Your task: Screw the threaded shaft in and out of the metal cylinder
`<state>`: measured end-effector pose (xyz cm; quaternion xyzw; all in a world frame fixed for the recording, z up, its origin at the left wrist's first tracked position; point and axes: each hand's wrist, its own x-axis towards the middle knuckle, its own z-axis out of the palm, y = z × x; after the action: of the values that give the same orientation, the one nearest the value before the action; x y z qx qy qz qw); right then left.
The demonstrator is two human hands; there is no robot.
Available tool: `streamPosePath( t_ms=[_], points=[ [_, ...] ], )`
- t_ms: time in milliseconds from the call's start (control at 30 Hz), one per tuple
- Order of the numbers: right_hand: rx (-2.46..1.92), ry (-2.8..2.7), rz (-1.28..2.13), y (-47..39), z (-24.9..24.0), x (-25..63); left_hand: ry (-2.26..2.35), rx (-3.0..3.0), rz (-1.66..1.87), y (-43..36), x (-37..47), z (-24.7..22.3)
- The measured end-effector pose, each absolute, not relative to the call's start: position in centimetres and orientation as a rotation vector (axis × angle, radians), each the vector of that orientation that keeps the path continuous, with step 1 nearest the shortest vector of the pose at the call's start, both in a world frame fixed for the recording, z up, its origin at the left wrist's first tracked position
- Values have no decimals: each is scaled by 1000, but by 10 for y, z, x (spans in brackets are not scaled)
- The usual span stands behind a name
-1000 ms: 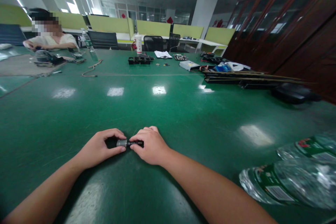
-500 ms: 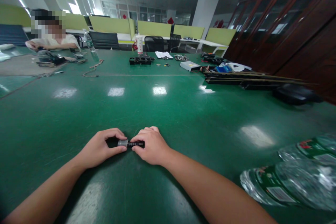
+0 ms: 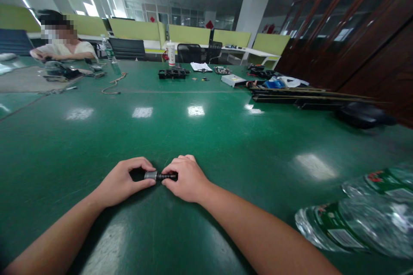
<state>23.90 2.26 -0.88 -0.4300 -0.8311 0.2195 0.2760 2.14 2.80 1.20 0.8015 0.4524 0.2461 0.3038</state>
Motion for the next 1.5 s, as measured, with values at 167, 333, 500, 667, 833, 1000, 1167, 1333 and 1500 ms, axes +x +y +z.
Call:
streamPosePath(
  t_ms=[167,333,500,667,833,1000,1167,1333,1500],
  points=[
    [-1168,-2217,580,22,-9,239,1194,2127,649,28,20,12],
    [-1191,-2187,544,21,-11,240,1203,2121,639,28,19,11],
    [-1233,-2160,518,22,-12,241,1199,2110,650,30,19,9],
    [-1236,-2161,515,23,-12,241,1195,2082,680,30,18,9],
    [-1255,-2154,511,23,-12,241,1199,2064,680,30,18,11],
    [-1385,-2136,441,23,-9,245,1232,2058,686,30,18,11],
    [-1499,-2093,397,25,-7,247,1266,2054,699,31,17,8],
    [-1464,-2095,403,25,-9,247,1265,2052,707,31,18,8],
    [-1428,-2081,415,26,-11,246,1257,2069,711,32,17,7]
  ],
)
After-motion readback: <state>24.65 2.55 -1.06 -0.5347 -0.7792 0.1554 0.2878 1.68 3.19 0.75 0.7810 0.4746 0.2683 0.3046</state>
